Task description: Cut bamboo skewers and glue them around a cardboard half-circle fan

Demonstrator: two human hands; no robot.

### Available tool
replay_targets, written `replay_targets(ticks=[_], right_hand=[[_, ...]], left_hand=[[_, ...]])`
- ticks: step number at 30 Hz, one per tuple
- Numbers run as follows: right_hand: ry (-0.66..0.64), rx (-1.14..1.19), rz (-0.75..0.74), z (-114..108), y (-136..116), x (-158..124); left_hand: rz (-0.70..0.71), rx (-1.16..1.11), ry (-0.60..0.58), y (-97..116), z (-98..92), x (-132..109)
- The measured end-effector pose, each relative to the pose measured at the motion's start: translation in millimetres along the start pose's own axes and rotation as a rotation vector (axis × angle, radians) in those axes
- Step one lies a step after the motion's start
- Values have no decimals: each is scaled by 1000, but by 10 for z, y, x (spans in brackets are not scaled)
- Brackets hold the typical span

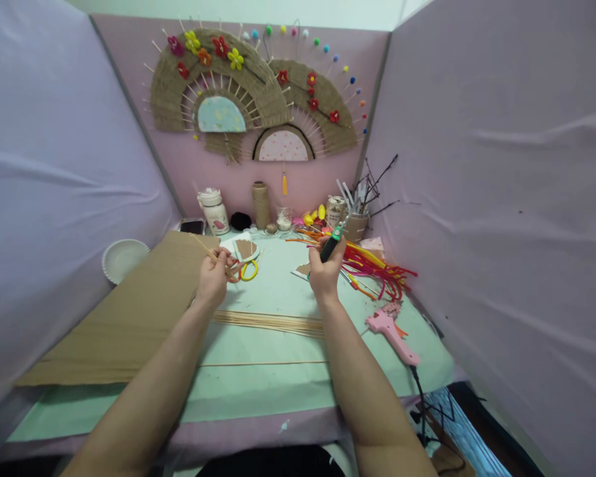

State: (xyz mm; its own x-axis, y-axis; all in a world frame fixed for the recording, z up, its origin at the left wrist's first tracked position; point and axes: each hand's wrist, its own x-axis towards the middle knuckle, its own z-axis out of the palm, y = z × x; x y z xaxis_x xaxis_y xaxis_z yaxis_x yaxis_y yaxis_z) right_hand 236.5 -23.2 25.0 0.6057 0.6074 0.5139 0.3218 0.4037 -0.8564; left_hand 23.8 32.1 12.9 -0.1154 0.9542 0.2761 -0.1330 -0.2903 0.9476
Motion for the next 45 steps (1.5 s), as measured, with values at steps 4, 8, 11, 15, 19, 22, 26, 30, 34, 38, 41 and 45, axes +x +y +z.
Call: replay_targets(ticks=[4, 8, 11, 15, 19, 22, 26, 30, 34, 38, 41, 45], right_hand=[[3, 42, -2, -1, 5, -5], [-2, 77, 10, -1, -7, -9], [2, 117, 15, 11, 3, -8], [34, 214, -2, 29, 49, -2], [41, 228, -19, 27, 74, 1], [41, 207, -21, 21, 65, 0], [35, 219, -8, 18, 42, 0], [28, 230, -4, 17, 26, 2], [35, 249, -8, 14, 14, 3], [36, 256, -14, 19, 17, 2], [35, 267, -8, 24, 33, 0], [36, 275, -3, 24, 56, 2]], left_hand=[[-122, -164, -130, 29, 144, -128], [-190, -255, -206, 53, 212, -186], [-174, -312, -230, 24, 230, -189], [-188, -322, -222, -46, 231, -200], [-225, -300, -245, -71, 214, -228], [-196, -254, -297, -76, 208, -239], [-150, -150, -351, -147, 231, -267], [-142, -19, -454, -258, 288, -347], [-98, 74, -527, -271, 316, -412], [-14, 14, -465, -260, 310, -416], [-59, 15, -456, -310, 315, -407], [-116, 110, -427, -353, 285, -383]])
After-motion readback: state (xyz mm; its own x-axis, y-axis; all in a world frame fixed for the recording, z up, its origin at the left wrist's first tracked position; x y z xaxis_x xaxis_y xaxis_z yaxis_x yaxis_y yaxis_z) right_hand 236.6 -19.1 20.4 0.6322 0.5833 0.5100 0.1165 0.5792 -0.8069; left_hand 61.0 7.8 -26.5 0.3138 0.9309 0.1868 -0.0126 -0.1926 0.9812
